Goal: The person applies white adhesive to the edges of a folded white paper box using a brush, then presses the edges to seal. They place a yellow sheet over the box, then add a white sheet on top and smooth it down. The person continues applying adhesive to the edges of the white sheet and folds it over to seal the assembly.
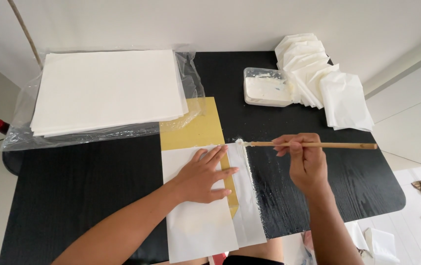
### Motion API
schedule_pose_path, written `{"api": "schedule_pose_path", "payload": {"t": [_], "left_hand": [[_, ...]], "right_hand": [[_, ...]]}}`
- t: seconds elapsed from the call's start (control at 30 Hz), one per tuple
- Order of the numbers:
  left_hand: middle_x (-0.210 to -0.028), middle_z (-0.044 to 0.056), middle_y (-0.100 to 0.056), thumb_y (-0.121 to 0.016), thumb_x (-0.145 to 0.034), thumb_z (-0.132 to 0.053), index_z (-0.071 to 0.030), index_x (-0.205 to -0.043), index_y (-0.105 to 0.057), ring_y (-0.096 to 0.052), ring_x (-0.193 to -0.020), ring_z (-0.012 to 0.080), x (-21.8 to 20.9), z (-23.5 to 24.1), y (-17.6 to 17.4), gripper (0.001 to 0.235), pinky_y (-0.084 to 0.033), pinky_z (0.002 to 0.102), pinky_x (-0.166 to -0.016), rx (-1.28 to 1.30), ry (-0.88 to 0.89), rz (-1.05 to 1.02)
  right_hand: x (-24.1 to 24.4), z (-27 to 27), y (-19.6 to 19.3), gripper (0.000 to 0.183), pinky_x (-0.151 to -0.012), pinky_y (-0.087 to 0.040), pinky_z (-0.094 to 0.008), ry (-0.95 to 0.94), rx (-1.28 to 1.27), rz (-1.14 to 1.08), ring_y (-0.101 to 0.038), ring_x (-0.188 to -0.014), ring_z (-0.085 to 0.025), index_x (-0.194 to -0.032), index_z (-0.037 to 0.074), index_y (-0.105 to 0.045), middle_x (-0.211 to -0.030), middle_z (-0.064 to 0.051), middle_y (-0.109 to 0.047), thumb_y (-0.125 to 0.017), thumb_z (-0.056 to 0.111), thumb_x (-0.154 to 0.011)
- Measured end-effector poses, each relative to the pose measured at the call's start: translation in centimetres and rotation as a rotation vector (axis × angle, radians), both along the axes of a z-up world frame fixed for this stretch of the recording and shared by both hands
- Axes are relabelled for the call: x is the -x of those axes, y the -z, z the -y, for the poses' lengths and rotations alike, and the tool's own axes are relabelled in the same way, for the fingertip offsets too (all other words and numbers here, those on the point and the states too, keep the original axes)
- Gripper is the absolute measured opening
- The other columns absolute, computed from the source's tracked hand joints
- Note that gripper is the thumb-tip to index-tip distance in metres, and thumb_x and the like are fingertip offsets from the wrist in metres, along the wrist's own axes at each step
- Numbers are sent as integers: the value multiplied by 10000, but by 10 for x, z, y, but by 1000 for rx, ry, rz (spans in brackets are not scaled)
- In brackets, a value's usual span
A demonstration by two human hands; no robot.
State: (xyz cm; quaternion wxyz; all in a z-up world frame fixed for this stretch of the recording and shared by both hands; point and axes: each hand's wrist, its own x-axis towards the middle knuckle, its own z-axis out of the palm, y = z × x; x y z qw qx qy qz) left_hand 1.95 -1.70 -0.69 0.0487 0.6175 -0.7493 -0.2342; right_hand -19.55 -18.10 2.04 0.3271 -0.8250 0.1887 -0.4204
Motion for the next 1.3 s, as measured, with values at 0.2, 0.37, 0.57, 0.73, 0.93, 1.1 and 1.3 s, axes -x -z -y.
{"api": "schedule_pose_path", "payload": {"t": [0.2, 0.37, 0.57, 0.73, 0.93, 1.1, 1.3], "left_hand": [[-1693, 244, -176, -466, -960, -543, -260, -1511, -519, -111, -1594, 390, 0, 1, -3, 622, -99, 585, -1233, -9, -17, 13], [-1691, 252, -173, -471, -963, -539, -265, -1518, -508, -109, -1591, 400, 1, -1, 0, 620, -95, 593, -1230, -7, -12, -3], [-1686, 259, -190, -489, -956, -532, -257, -1500, -535, -127, -1587, 404, 0, 1, 2, 612, -106, 594, -1224, 20, -23, -12], [-1683, 265, -190, -487, -960, -527, -254, -1500, -536, -127, -1586, 405, 1, 1, -2, 607, -110, 600, -1220, 15, -13, -7], [-1704, 243, -141, -463, -961, -542, -270, -1524, -501, -85, -1597, 391, 0, 2, -4, 626, -83, 587, -1234, -39, -15, 2], [-1704, 240, -133, -457, -963, -553, -278, -1528, -489, -70, -1598, 393, 0, 3, -2, 629, -66, 586, -1237, -38, -6, 7], [-1686, 258, -183, -488, -957, -525, -256, -1510, -519, -124, -1585, 411, 0, 2, -4, 615, -101, 600, -1229, -6, -12, -8]], "right_hand": [[-4, 0, 19, 184, -620, -613, -353, -11, 3, -58, -732, -659, -265, -986, -3, -520, -873, -177, -759, -471, 138, -1093], [10, -3, 7, 246, -528, -567, -314, 5, -74, -137, -655, -544, -222, -957, 12, -522, -762, -150, -733, -441, 195, -1099], [6, 1, -2, 276, -525, -579, -300, 14, -54, -16, -689, -575, -226, -982, 10, -474, -807, -178, -736, -360, 223, -1114], [-6, 3, 6, 282, -615, -630, -356, -48, -9, 42, -749, -685, -288, -1011, -13, -456, -903, -229, -749, -345, 226, -1112], [-3, 2, 18, 278, -612, -640, -377, -89, -33, -57, -746, -671, -296, -973, -35, -516, -862, -220, -734, -393, 180, -1100], [10, -1, 8, 273, -473, -578, -305, -111, -174, -168, -661, -511, -203, -939, -6, -534, -718, -156, -707, -390, 167, -1095], [20, 4, 5, 327, -495, -593, -298, -60, -159, -13, -685, -559, -221, -966, -12, -504, -757, -192, -710, -339, 230, -1112]]}}
